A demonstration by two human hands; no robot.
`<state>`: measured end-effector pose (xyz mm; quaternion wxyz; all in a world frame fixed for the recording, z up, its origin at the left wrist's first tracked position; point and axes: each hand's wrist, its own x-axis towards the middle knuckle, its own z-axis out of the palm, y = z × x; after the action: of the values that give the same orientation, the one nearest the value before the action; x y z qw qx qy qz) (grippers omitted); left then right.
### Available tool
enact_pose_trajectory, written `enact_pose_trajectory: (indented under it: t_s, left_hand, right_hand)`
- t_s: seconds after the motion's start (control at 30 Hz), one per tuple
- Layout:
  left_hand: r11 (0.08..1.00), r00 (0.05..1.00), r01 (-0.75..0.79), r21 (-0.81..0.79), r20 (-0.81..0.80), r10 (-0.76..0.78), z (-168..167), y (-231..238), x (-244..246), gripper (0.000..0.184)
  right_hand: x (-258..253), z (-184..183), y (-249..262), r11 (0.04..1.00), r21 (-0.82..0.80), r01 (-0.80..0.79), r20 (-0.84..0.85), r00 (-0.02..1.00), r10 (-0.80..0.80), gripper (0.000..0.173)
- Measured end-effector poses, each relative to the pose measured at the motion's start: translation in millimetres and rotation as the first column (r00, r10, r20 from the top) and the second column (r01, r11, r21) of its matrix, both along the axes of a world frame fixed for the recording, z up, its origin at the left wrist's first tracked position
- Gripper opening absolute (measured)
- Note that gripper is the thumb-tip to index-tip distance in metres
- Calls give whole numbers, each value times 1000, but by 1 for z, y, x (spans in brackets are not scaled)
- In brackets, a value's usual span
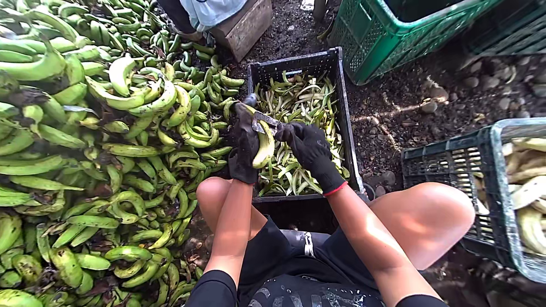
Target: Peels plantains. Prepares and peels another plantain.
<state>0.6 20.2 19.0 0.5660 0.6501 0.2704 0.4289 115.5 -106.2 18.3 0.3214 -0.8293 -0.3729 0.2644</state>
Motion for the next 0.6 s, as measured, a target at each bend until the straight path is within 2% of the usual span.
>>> enact_pose_trajectory:
  t_s: [0.1,0.2,0.23,0.3,0.33,0.37,0.4,0.43,0.47,0.5,0.57,0.6]
  left_hand:
    - [934,951,300,-196,-8,-308,2,-5,-4,50]
    - [899,866,359,-250,-271,-421,11,-22,-10,46]
    - [912,889,297,-282,-267,-372,10,-23,-8,45]
    - [917,980,146,-370,-73,-185,0,-17,0,53]
    - [920,999,42,-389,15,-39,-7,-11,4,58]
    - [925,991,-116,-362,15,130,-14,-7,4,57]
    - [920,961,-277,-277,-63,271,-22,-7,-3,55]
    - [879,889,-447,-167,-196,415,-30,-8,-8,56]
    - [804,777,-588,-85,-335,533,-35,-8,-9,56]
    - [733,668,-677,-57,-465,581,-31,-10,-6,57]
    - [721,566,-687,-90,-688,454,-2,-19,-3,54]
    - [738,510,-674,-36,-746,429,-5,-17,-7,53]
  right_hand:
    - [17,1,4,998,63,11,7,1000,-11,50]
    - [36,5,8,1000,9,-7,-60,998,8,56]
    - [38,6,7,1000,16,-14,-108,994,16,61]
    - [36,0,0,996,78,-32,-150,988,43,71]
    - [30,-5,-4,996,84,-13,-155,988,26,73]
    - [20,-10,-9,997,79,13,-139,990,-2,70]
    - [5,-15,-16,997,75,30,-105,994,-22,63]
    - [-9,-19,-19,998,41,45,-65,997,-42,55]
    - [-22,-21,-18,998,-3,65,-19,998,-65,55]
    - [-32,-24,-18,997,-25,78,34,996,-77,58]
    - [-45,-32,-19,993,33,115,118,986,-118,61]
    - [-48,-34,-19,989,69,129,151,979,-138,61]
